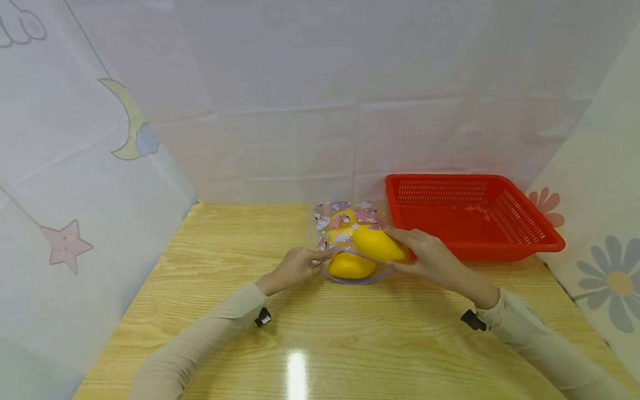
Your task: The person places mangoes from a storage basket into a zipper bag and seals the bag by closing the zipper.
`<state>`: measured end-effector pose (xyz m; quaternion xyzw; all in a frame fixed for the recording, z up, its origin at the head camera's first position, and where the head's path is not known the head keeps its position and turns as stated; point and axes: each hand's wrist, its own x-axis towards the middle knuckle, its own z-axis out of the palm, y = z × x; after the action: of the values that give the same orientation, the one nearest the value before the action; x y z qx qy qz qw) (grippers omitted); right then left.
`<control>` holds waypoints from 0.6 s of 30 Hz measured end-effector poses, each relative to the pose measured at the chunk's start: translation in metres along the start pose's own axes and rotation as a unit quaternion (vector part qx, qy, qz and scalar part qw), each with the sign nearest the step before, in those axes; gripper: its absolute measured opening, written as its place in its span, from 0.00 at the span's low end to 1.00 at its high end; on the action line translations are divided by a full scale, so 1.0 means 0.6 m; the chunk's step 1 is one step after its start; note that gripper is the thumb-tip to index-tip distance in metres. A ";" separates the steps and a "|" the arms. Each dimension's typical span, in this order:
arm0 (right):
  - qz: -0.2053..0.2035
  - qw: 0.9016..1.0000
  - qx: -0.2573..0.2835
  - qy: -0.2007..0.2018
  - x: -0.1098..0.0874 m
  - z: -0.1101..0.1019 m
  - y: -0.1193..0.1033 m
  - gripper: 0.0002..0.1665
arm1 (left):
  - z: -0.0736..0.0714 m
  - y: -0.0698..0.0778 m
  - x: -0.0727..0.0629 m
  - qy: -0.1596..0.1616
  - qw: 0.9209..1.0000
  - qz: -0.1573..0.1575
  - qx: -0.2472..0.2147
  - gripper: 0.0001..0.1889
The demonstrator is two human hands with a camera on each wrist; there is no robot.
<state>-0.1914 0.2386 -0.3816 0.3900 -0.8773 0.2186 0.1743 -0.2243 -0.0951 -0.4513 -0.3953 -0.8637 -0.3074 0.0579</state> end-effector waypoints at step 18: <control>-0.040 0.998 0.043 -0.033 -0.002 0.029 -0.018 0.39 | 0.000 -0.002 0.001 -0.009 1.000 0.013 0.000 0.24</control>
<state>-0.1846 0.2240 -0.3941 0.4384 -0.8562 0.2366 0.1370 -0.2252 -0.0952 -0.4519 -0.4089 -0.8590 -0.3033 0.0541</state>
